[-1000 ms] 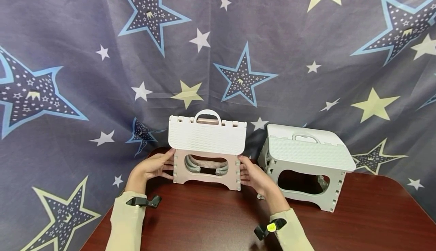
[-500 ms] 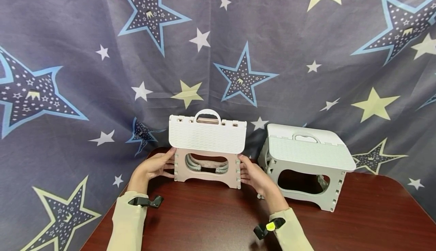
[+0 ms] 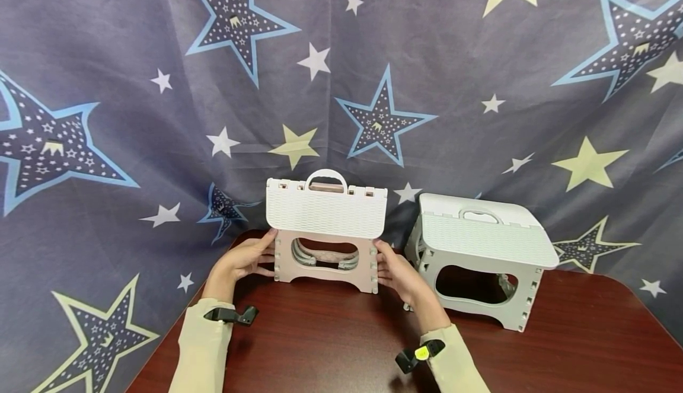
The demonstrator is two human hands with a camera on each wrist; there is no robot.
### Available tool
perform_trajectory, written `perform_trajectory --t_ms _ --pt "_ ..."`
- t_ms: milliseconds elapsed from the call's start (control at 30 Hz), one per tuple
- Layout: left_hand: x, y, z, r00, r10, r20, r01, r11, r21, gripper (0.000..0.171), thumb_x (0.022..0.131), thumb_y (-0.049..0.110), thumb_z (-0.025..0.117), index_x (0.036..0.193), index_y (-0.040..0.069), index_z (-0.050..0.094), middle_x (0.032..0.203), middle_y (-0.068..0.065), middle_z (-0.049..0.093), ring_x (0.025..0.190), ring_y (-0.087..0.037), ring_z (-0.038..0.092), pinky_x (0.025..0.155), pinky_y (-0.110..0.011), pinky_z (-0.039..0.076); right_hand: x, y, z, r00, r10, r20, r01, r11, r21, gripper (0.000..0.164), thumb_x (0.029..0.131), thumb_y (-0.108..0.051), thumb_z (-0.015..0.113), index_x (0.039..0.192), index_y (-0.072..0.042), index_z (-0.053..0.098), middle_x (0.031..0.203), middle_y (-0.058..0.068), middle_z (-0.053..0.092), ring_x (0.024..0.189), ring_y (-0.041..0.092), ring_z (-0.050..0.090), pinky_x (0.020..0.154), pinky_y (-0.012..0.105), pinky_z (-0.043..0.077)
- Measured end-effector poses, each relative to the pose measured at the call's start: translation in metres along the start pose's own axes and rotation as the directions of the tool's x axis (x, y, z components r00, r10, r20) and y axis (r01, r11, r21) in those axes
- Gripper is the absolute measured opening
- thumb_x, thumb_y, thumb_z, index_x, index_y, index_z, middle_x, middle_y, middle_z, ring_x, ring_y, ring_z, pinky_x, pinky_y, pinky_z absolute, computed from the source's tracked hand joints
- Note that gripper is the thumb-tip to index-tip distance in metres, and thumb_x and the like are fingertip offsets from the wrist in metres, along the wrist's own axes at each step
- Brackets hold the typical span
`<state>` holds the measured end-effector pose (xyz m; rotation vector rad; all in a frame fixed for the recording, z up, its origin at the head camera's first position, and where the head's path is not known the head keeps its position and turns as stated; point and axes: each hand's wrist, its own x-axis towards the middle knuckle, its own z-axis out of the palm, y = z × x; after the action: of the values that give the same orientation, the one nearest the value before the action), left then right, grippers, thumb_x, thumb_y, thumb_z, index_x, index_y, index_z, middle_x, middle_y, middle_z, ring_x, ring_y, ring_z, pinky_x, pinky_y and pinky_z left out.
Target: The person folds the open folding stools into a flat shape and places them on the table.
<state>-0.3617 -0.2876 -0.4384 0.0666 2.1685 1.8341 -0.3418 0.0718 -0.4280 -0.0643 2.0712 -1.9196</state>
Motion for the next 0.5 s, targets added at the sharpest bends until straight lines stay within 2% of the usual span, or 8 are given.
perform_trajectory --t_ms 300,500 --pt "0.0004 0.0012 0.0029 1.0 -0.009 -0.023 0.009 1.0 -0.009 0.083 0.105 0.059 0.039 0.143 -0.015 0.042 0.136 -0.026 0.055 0.122 -0.035 0.059 0.094 -0.055 0.058 0.0021 -0.0001 0.0015 1.0 0.0 -0.015 0.0 1.0 0.005 0.076 0.1 -0.051 0.045 0.137 0.015 0.046 0.114 0.019 0.058 0.101 0.027 0.055 0.101 0.046 0.05" --pt "0.002 -0.0001 0.0023 0.999 -0.004 -0.034 0.003 1.0 -0.017 0.081 0.105 0.058 0.039 0.142 -0.014 0.044 0.132 -0.023 0.058 0.116 -0.031 0.062 0.093 -0.056 0.058 0.0033 0.0005 0.002 1.0 0.001 -0.021 0.0 1.0 0.017 0.074 0.1 -0.051 0.045 0.135 0.015 0.046 0.11 0.016 0.057 0.1 0.026 0.055 0.101 0.046 0.05"
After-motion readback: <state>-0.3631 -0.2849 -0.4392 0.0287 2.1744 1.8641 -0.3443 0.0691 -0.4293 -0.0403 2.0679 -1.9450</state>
